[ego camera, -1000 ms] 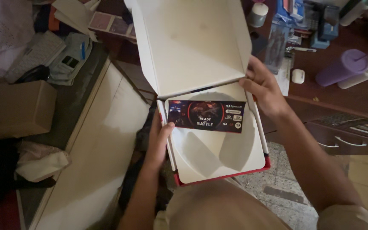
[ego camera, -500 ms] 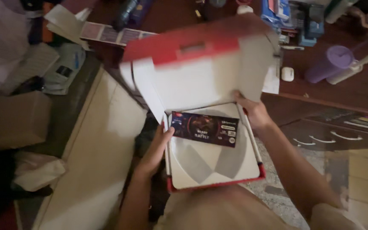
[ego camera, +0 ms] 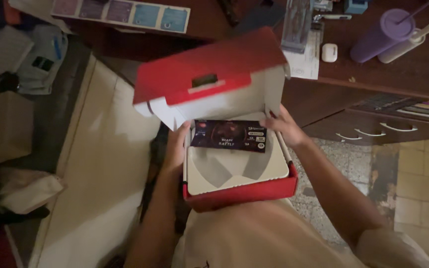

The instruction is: The person picks up and rearranges various items on a desk, including a tablet, a headphone box, and grooming tools, and organizes several small accessories on the desk surface.

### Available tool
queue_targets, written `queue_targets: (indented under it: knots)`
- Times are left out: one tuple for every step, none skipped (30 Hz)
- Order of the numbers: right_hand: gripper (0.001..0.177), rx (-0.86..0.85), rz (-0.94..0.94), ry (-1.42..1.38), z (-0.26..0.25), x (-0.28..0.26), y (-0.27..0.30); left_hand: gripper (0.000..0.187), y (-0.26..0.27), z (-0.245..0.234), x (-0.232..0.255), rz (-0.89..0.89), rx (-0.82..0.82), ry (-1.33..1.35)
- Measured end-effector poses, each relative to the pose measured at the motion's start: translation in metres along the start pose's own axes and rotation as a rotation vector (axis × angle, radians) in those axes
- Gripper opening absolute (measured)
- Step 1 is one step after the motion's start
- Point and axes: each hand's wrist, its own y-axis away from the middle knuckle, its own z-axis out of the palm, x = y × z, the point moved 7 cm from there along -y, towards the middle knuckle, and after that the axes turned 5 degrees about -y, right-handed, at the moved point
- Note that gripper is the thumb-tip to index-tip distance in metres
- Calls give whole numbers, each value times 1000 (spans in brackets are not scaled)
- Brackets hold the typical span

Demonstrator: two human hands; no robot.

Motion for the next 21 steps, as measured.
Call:
queue_targets:
  knots:
    - [89, -71, -85, -6, 3, -5, 10, 45, 7, 2, -4, -5, 2, 0]
    - [89, -68, -81, -8, 2, -3, 18, 53, 17, 10, -2, 72, -66, 89]
    - [89, -112, -90, -181, 4, -1, 26, 61, 26, 15, 0, 148, -134, 178]
    - [90, -156, -99, -354, 6, 0, 32, 61, 28, 15, -5, 144, -132, 179]
    - [90, -153, -95, -356, 8, 2, 36, 60, 29, 16, -13, 121, -128, 177]
    - [88, 16, 75, -480, 2, 18, 40, 58, 30, 15, -22, 95, -116, 182]
    - [90, 193, 242, -600, -2, 34, 46, 57, 32, 14, -29, 70, -107, 180]
    - [90, 198, 247, -601, 2, 34, 47, 56, 32, 15, -35, 49, -104, 175]
    - [88, 189, 252, -595, 8, 32, 49, 55, 33, 16, -39, 36, -103, 172]
    - [86, 190, 249, -584, 13, 28, 51, 53, 31, 18, -40, 25, -110, 164]
    - [84, 182, 234, -565, 18, 21, 53, 52, 29, 21, -40, 15, -115, 161]
    - [82, 177, 212, -538, 20, 12, 52, 51, 26, 25, -39, 10, -123, 153]
    - [80, 168, 191, -514, 23, 3, 53, 50, 22, 28, -35, 8, -128, 147]
    - [78, 162, 163, -491, 24, -7, 50, 49, 19, 30, -30, 11, -132, 139]
    - [76, 158, 137, -474, 25, -17, 48, 48, 14, 34, -23, 22, -138, 133]
    - [74, 152, 112, -455, 26, -27, 45, 47, 8, 38, -16, 35, -147, 130]
    - [72, 151, 92, -446, 29, -35, 44, 46, 2, 42, -7, 54, -153, 122]
    - [70, 150, 72, -431, 31, -42, 43, 45, -4, 48, 1, 73, -164, 120]
    - [68, 148, 55, -420, 33, -49, 42, 44, -7, 53, 9, 88, -167, 121]
    - [67, 145, 38, -412, 36, -55, 41, 43, -12, 59, 18, 116, -175, 119]
    - [65, 143, 20, -403, 39, -61, 41, 42, -15, 66, 27, 139, -184, 120]
